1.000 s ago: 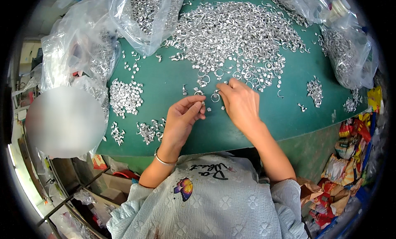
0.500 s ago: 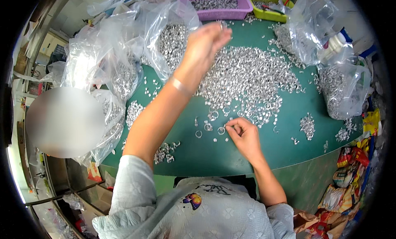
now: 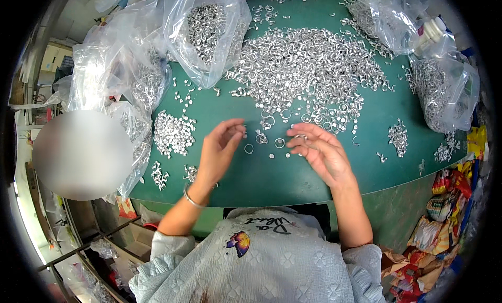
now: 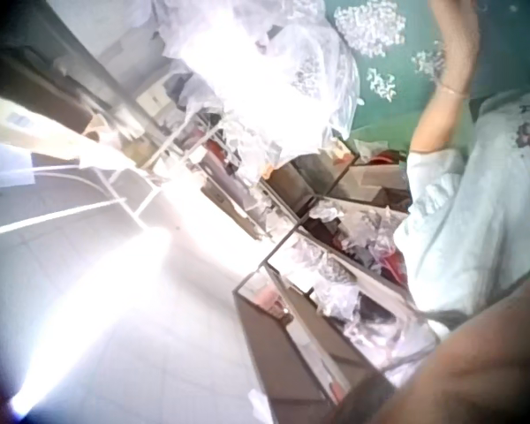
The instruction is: The person sorts small metal rings and clips by hand on a green workbench, picking through piles and moving items into separate groups.
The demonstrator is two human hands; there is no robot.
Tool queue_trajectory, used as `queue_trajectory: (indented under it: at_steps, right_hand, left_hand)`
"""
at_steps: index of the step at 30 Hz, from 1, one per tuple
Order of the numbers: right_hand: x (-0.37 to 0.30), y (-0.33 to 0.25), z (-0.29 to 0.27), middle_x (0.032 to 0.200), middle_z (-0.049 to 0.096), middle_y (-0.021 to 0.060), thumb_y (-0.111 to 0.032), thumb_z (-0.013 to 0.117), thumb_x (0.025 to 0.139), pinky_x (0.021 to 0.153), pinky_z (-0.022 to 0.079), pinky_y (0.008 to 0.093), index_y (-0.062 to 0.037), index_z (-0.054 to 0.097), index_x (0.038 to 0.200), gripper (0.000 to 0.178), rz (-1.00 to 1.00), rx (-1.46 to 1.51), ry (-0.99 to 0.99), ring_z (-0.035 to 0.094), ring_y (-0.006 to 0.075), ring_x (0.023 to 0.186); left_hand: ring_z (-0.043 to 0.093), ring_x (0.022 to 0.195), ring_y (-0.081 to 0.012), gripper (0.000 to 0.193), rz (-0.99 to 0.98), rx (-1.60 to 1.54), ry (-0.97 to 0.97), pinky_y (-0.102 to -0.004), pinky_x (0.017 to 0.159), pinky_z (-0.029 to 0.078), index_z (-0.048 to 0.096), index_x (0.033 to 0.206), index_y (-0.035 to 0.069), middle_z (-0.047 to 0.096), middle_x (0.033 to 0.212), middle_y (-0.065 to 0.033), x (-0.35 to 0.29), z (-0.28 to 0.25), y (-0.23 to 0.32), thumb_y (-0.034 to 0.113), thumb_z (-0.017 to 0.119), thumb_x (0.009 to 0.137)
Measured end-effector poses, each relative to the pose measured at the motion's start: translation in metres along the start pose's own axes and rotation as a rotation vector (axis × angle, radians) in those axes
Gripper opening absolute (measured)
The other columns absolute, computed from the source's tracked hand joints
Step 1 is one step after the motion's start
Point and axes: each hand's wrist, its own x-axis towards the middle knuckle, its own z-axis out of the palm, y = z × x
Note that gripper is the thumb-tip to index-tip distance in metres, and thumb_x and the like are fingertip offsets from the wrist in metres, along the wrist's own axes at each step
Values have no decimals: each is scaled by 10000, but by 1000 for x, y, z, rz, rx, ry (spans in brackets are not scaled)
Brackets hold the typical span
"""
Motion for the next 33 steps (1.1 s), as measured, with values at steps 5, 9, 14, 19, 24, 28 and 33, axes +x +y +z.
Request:
queue_trajectory:
  at_steps: [5, 9, 14, 19, 24, 28, 33]
  right_hand:
    - [0, 11, 35, 1241, 471, 277, -15, 418, 793, 1068, 293, 429, 140, 418, 1226, 460, 119, 255, -106, 424, 375, 1211]
    - [-1, 18, 39, 1244, 467, 281, -21, 418, 802, 1085, 268, 440, 139, 420, 1222, 450, 152, 372, -126, 423, 374, 1211]
    - [-6, 28, 20, 868, 592, 159, -137, 461, 872, 757, 455, 324, 102, 559, 1031, 303, 110, 327, -56, 570, 268, 805]
    - [0, 30, 14, 512, 431, -19, -136, 636, 824, 400, 264, 241, 7, 641, 801, 144, -314, -1027, 455, 367, 90, 434]
    - [30, 32, 43, 619, 533, 83, -89, 685, 734, 464, 393, 337, -64, 664, 866, 135, -543, -1547, 370, 486, 217, 476]
    - [42, 33, 37, 672, 588, 90, -91, 663, 756, 495, 444, 361, -78, 653, 883, 128, -548, -1775, 330, 585, 245, 561]
    - [42, 30, 36, 696, 602, 100, -139, 647, 780, 511, 457, 387, -70, 643, 883, 124, -562, -1664, 351, 583, 287, 563]
  left_hand:
    - [539, 1085, -241, 324, -367, -1072, -36, -357, 966, 425, 471, 1156, -93, 546, 1153, -173, -29, 41, -16, 156, 408, 956]
    - [537, 1086, -236, 330, -421, -1160, -48, -366, 979, 415, 477, 1150, -89, 546, 1147, -176, -38, 50, -20, 166, 395, 958]
    - [571, 985, -193, 242, -204, -664, 31, -336, 918, 444, 528, 1122, -38, 591, 1058, -112, -39, 41, -26, 90, 458, 930]
    - [520, 948, -276, 294, 272, 628, 390, -349, 850, 421, 544, 1097, -4, 540, 1019, -127, -24, 20, -23, -43, 561, 806]
    - [491, 929, -314, 299, 291, 632, 345, -376, 805, 412, 545, 1072, -2, 508, 1021, -143, -2, 25, -27, -27, 580, 776]
    - [492, 908, -302, 286, 302, 666, 301, -382, 767, 402, 551, 1060, -1, 502, 1026, -136, -2, 21, -34, 2, 586, 777]
    - [499, 900, -303, 264, 320, 616, 370, -376, 760, 406, 565, 1020, -1, 508, 989, -133, -3, 26, -26, 2, 606, 759]
